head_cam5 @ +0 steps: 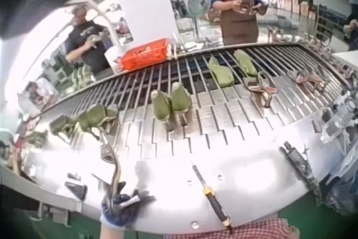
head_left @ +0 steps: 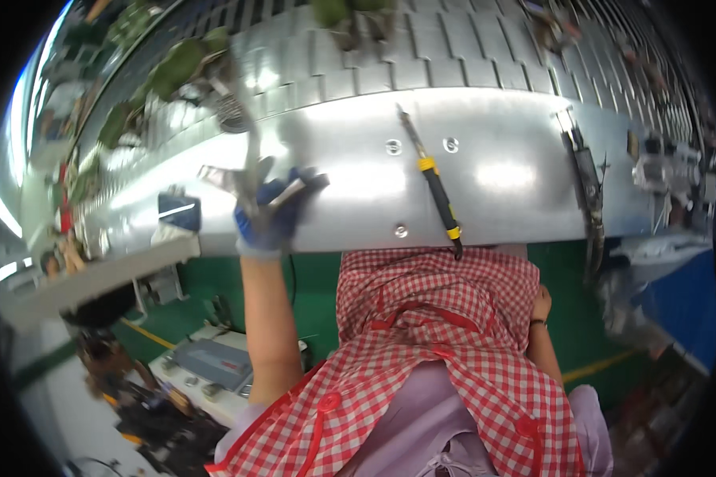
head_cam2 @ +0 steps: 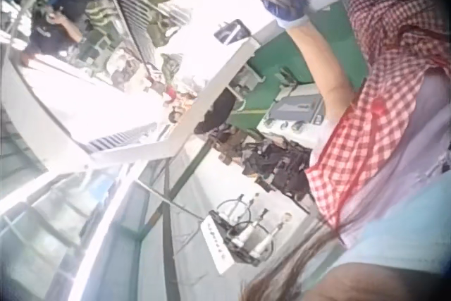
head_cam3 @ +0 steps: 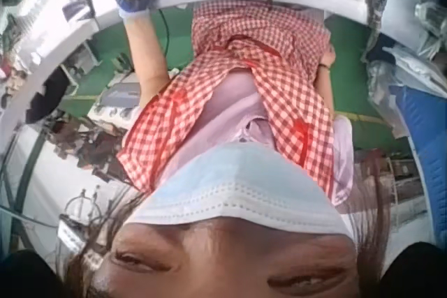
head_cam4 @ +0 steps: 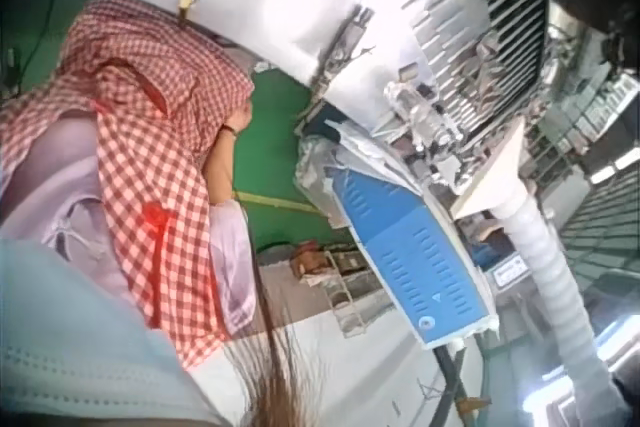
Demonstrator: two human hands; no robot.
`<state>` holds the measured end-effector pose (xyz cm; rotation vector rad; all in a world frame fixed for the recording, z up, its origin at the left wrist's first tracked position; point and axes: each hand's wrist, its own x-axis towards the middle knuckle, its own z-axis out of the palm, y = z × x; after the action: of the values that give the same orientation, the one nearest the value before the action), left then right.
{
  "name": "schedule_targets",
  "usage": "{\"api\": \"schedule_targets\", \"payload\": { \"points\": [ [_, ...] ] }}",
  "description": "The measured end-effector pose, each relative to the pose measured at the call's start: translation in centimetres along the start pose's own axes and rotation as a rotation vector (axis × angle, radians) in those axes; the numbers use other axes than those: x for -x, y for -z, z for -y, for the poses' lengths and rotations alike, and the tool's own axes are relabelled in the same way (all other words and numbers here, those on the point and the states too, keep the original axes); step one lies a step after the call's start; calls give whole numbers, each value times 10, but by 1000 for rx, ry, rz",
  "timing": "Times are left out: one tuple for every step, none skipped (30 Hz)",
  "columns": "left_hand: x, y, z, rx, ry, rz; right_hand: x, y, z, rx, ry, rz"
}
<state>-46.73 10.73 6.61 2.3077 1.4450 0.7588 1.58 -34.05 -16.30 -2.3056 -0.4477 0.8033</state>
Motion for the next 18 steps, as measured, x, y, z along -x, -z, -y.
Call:
{"api": "schedule_targets", "payload": {
  "points": [
    [-8, 2, -10, 453, 40, 1, 14, -10, 44, 90, 118, -153],
    [-9, 6, -19, 921, 106, -34, 17, -10, 77, 0, 190, -138],
    [-5, 8, -31, 1356, 123, -33, 20, -7, 99, -83, 259, -115],
    [-1, 11, -42, 1787, 152, -46, 29, -3, 121, -157, 314, -85],
    [3, 15, -55, 1387, 77, -48, 45, 1, 156, -201, 324, 13],
    [5, 19, -70, 1794, 185, -90, 64, 3, 199, -243, 329, 107],
    [7, 24, -84, 2196, 293, -128, 79, 2, 239, -286, 335, 207],
    [10, 24, -93, 2405, 252, -108, 89, -2, 265, -350, 329, 280],
    [8, 31, -111, 2684, 254, -5, 101, -6, 288, -420, 314, 340],
    [11, 27, -118, 2227, 131, -91, 114, -8, 318, -419, 494, 363],
    [16, 27, -127, 1948, 105, -119, 126, -10, 344, -414, 667, 383],
    [19, 30, -138, 1690, 98, -163, 134, -10, 362, -412, 776, 419],
    [20, 31, -148, 1513, 96, -175, 140, -10, 375, -421, 886, 452],
    [23, 30, -154, 1527, 101, -158, 150, -8, 391, -415, 1012, 456],
    [22, 34, -163, 1794, 47, -73, 159, -5, 408, -414, 1138, 449],
    [22, 38, -171, 2076, 15, 26, 164, -1, 422, -414, 1318, 399],
    [18, 41, -181, 2331, 6, 154, 173, 4, 434, -442, 1343, 375],
    [19, 43, -187, 2201, -10, 126, 180, 9, 445, -400, 1387, 400]
  ]
}}
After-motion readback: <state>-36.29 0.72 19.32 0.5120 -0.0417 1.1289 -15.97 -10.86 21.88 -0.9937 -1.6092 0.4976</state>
